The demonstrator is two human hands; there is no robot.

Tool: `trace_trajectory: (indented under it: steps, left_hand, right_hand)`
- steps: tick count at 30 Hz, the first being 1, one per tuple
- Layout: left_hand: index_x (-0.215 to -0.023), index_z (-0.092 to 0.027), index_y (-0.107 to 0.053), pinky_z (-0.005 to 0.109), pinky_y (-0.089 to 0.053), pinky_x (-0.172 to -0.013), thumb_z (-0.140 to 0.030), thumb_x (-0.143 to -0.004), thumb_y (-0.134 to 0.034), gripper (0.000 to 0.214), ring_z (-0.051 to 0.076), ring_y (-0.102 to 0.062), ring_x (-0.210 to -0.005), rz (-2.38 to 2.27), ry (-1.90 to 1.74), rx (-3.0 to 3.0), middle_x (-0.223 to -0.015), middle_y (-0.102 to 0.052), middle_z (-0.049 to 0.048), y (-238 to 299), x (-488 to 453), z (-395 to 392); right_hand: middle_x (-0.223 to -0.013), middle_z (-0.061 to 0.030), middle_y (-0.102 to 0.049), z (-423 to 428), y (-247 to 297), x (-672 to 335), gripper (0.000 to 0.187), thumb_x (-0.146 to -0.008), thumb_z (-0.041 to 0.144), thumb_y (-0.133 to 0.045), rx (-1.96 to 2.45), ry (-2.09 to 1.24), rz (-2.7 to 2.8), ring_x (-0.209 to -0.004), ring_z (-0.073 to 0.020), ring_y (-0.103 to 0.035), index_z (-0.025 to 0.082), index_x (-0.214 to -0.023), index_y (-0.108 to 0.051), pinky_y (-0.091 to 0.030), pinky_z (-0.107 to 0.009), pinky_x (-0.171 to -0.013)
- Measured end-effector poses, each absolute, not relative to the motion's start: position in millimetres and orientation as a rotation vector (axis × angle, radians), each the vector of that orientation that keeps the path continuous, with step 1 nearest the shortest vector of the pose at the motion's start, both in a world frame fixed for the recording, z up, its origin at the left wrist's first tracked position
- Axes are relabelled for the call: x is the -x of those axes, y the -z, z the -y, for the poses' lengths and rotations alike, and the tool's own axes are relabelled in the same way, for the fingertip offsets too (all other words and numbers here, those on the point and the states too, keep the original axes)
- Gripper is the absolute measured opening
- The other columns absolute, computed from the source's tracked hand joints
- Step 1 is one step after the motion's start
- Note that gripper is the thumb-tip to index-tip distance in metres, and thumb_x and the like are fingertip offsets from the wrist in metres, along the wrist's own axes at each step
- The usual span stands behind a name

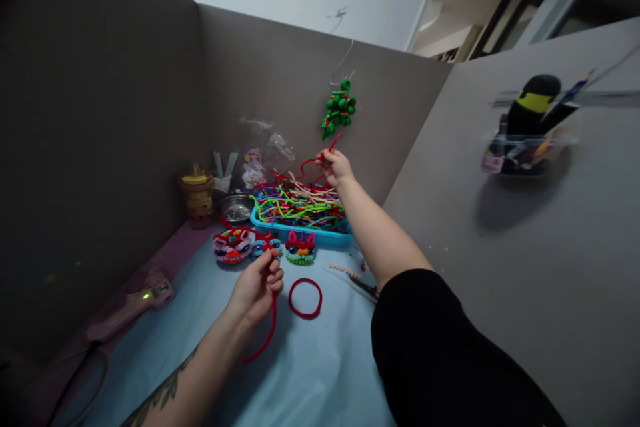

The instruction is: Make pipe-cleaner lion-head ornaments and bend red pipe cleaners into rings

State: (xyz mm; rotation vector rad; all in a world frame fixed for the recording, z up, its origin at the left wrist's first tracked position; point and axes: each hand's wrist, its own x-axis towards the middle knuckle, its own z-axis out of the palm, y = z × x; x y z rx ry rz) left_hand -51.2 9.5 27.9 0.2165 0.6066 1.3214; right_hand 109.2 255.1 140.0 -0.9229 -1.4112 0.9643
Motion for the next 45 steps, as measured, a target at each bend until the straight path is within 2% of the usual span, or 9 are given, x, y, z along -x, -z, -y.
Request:
trace_trajectory:
  steps: [6,11,17,21,25,28,33,39,45]
  left_hand:
    - [-0.080,-0.012,-0.055,0.013,-0.025,-0.038,-0.025,-0.078,-0.066,0.016,0.002,-0.036,-0.041,-0.644,-1.362,-0.243,-0.056,-0.047,-0.0046,-25,50,-11]
    - [-0.085,-0.009,-0.062,0.013,-0.035,-0.043,-0.023,-0.076,-0.070,0.018,0.003,-0.045,-0.048,-0.573,-1.394,-0.347,-0.063,-0.054,-0.0010,-30,46,-6]
    - [-0.086,-0.010,-0.063,0.012,-0.028,-0.039,-0.027,-0.073,-0.073,0.023,0.001,-0.035,-0.043,-0.460,-1.366,-0.489,-0.056,-0.047,-0.0045,-31,40,0]
    - [-0.074,-0.011,-0.058,0.012,-0.022,-0.038,-0.032,-0.069,-0.077,0.029,0.001,-0.030,-0.041,-0.554,-1.319,-0.580,-0.051,-0.037,-0.0075,-26,39,-1]
    - [-0.070,-0.013,-0.052,0.012,-0.020,-0.038,-0.037,-0.061,-0.081,0.038,0.001,-0.029,-0.041,-0.637,-1.317,-0.661,-0.052,-0.037,-0.0085,-19,37,-5]
    - [-0.069,-0.014,-0.051,0.013,-0.019,-0.038,-0.041,-0.058,-0.082,0.043,0.001,-0.030,-0.041,-0.711,-1.280,-0.717,-0.052,-0.039,-0.0084,-14,33,-6]
    - [-0.068,-0.013,-0.052,0.015,-0.017,-0.038,-0.043,-0.058,-0.081,0.043,0.002,-0.030,-0.040,-0.809,-1.196,-0.791,-0.051,-0.042,-0.0075,-4,24,-5]
    - [-0.067,-0.014,-0.052,0.016,-0.019,-0.040,-0.046,-0.061,-0.078,0.042,0.002,-0.032,-0.041,-0.864,-1.173,-0.840,-0.048,-0.039,-0.0080,1,15,-1]
    - [-0.078,-0.012,-0.057,0.015,-0.018,-0.038,-0.044,-0.067,-0.075,0.038,0.002,-0.029,-0.041,-0.867,-1.239,-0.798,-0.055,-0.043,-0.0070,-4,16,-1]
  right_hand:
    - [-0.079,0.0010,-0.064,-188,-134,-125,0.017,-0.078,0.036,-0.059,0.672,-1.092,1.425,-0.069,-0.0122,-0.062,0.024,-0.079,-0.048,-0.053,-0.028,-0.072]
    - [-0.081,-0.0010,-0.062,-96,-87,-128,0.021,-0.074,0.044,-0.066,0.503,-1.206,1.532,-0.071,-0.0148,-0.061,0.025,-0.075,-0.057,-0.054,-0.032,-0.069]
    - [-0.088,-0.0043,-0.068,-17,-36,-135,0.006,-0.078,0.037,-0.066,0.565,-0.932,1.807,-0.085,-0.0217,-0.064,0.031,-0.080,-0.070,-0.053,-0.042,-0.082]
    - [-0.099,-0.0023,-0.071,-7,-16,-142,0.015,-0.080,0.030,-0.066,0.562,-0.837,2.039,-0.094,-0.0205,-0.065,0.038,-0.092,-0.072,-0.051,-0.040,-0.087]
    - [-0.108,-0.0083,-0.070,-24,12,-149,0.021,-0.079,0.040,-0.065,0.561,-1.124,1.948,-0.101,-0.0241,-0.065,0.027,-0.093,-0.074,-0.049,-0.042,-0.091]
    - [-0.099,-0.0116,-0.072,-34,29,-151,0.033,-0.071,0.045,-0.072,0.643,-1.365,1.754,-0.096,-0.0262,-0.067,0.018,-0.090,-0.074,-0.049,-0.043,-0.090]
    - [-0.085,-0.0045,-0.071,-32,35,-140,0.043,-0.069,0.050,-0.073,0.679,-1.628,1.393,-0.073,-0.0167,-0.068,0.018,-0.097,-0.064,-0.053,-0.032,-0.072]
    - [-0.066,0.0045,-0.064,-22,28,-124,0.040,-0.060,0.033,-0.080,0.752,-1.493,1.439,-0.057,-0.0113,-0.061,0.019,-0.086,-0.053,-0.046,-0.023,-0.057]
    - [-0.058,0.0033,-0.059,-20,21,-132,0.019,-0.065,0.030,-0.070,0.874,-1.268,1.407,-0.053,-0.0111,-0.055,0.018,-0.073,-0.057,-0.044,-0.024,-0.055]
